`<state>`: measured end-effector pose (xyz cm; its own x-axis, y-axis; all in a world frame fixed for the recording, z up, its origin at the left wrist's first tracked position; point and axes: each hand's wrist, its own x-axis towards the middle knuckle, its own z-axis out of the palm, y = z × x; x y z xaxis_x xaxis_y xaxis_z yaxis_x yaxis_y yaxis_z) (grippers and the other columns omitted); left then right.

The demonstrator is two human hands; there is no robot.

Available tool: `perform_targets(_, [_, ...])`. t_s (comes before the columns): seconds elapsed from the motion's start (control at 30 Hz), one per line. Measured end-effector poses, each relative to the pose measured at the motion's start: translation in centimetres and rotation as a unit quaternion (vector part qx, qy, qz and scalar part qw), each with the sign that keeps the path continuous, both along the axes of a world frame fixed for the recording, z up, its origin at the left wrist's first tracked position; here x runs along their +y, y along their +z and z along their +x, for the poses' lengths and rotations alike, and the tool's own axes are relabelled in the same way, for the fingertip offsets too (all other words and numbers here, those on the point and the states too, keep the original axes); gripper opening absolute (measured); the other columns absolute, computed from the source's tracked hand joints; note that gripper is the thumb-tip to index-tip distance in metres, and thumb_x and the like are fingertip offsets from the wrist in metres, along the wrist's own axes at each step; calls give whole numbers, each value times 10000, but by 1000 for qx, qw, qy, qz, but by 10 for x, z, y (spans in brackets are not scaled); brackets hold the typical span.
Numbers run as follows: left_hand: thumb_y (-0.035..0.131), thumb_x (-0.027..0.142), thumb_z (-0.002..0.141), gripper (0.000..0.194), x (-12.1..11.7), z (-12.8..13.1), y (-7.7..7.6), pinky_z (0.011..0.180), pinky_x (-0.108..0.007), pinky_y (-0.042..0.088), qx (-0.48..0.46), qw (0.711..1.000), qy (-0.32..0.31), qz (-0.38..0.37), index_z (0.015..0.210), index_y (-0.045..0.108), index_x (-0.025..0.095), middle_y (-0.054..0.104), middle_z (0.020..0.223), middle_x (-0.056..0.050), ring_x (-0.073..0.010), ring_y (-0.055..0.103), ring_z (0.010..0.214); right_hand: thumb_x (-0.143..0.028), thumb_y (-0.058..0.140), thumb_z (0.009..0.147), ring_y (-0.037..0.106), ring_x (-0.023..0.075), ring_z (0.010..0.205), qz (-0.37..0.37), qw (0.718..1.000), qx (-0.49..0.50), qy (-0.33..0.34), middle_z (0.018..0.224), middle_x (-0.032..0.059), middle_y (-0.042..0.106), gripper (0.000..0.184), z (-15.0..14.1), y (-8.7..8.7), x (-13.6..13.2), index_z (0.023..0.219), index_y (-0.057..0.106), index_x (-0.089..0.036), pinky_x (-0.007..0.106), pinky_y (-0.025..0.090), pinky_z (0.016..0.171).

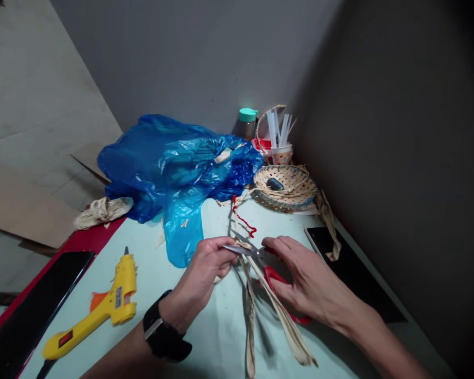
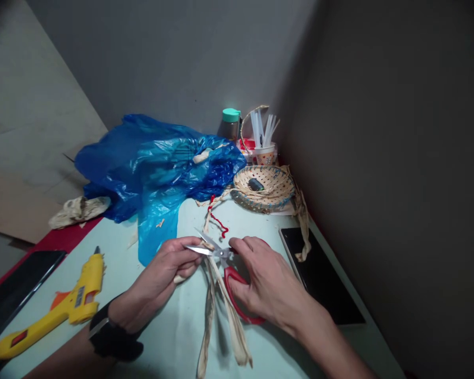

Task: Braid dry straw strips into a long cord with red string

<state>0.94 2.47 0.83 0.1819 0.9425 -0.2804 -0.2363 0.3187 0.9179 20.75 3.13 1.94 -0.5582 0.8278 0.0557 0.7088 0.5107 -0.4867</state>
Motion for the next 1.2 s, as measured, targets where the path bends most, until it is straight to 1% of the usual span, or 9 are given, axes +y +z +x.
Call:
perform_targets(0.37, [560,138,717,32,1,2,0,436,-235,101,15,999,21,-22,706,573,111,419,607,29,-28,215,454,-275,505,847,555,206,781,19,999,-43,21,869,67,596,288,0,-13,2,1110,528,-160,297,413,694])
perform_targets(0.6, [600,234,754,149,1,-1,-2,438,-237,92,20,1000,-3,-4,676,548,118,366,595,42,-32,197,465,-191,468,845,585,174,712,10,999,-38,21,826,42,627,223,6,-13,-1,1053,548,-184,255,398,633])
perform_targets(0.73, [617,247,751,169,1,-2,-1,437,-242,81,17,1000,5,-8,669,529,128,343,593,49,-32,185,462,-286,449,892,586,165,685,54,994,-3,-90,835,58,638,198,22,-10,5,1030,542,-180,248,406,621])
perform_targets(0.83, [614,247,756,168,-1,-2,-2,440,-241,79,23,1000,2,-6,671,529,129,339,586,53,-33,180,463,-339,437,900,571,191,652,100,976,-88,-175,825,83,629,230,34,-15,13,1014,539,-167,272,389,579])
perform_targets(0.93, [603,266,775,180,-1,-1,-4,442,-242,77,29,1000,-5,3,681,531,131,335,581,57,-34,171,463,-310,441,895,574,257,752,146,961,-161,-174,877,139,625,292,35,-19,18,1102,525,-122,326,406,637])
perform_targets(1.03, [605,280,779,191,-1,-1,-5,441,-242,81,39,999,-10,7,687,543,125,386,597,45,-31,183,462,-284,417,910,550,308,938,187,961,-127,-157,1051,195,601,332,19,-10,13,1170,514,-101,394,403,772])
perform_targets(1.07, [607,280,777,191,-1,0,-6,441,-240,88,41,999,-12,8,686,550,122,409,607,37,-29,195,463,-292,400,923,553,295,947,171,969,-94,-149,1068,185,601,310,11,-5,9,1144,532,-118,385,403,781])
perform_targets(1.13, [609,276,774,190,-1,0,-6,442,-234,109,39,999,-14,10,679,559,119,431,614,29,-30,215,468,-342,374,945,585,213,761,31,994,-26,-97,873,96,643,272,-6,5,1,1031,568,-171,303,412,661])
perform_targets(1.2, [606,271,773,184,-1,0,-6,447,-229,126,34,999,-9,14,677,565,120,418,597,34,-36,224,478,-364,379,944,522,155,586,-74,996,4,-43,674,17,595,260,-20,12,-5,863,556,-193,259,345,536])
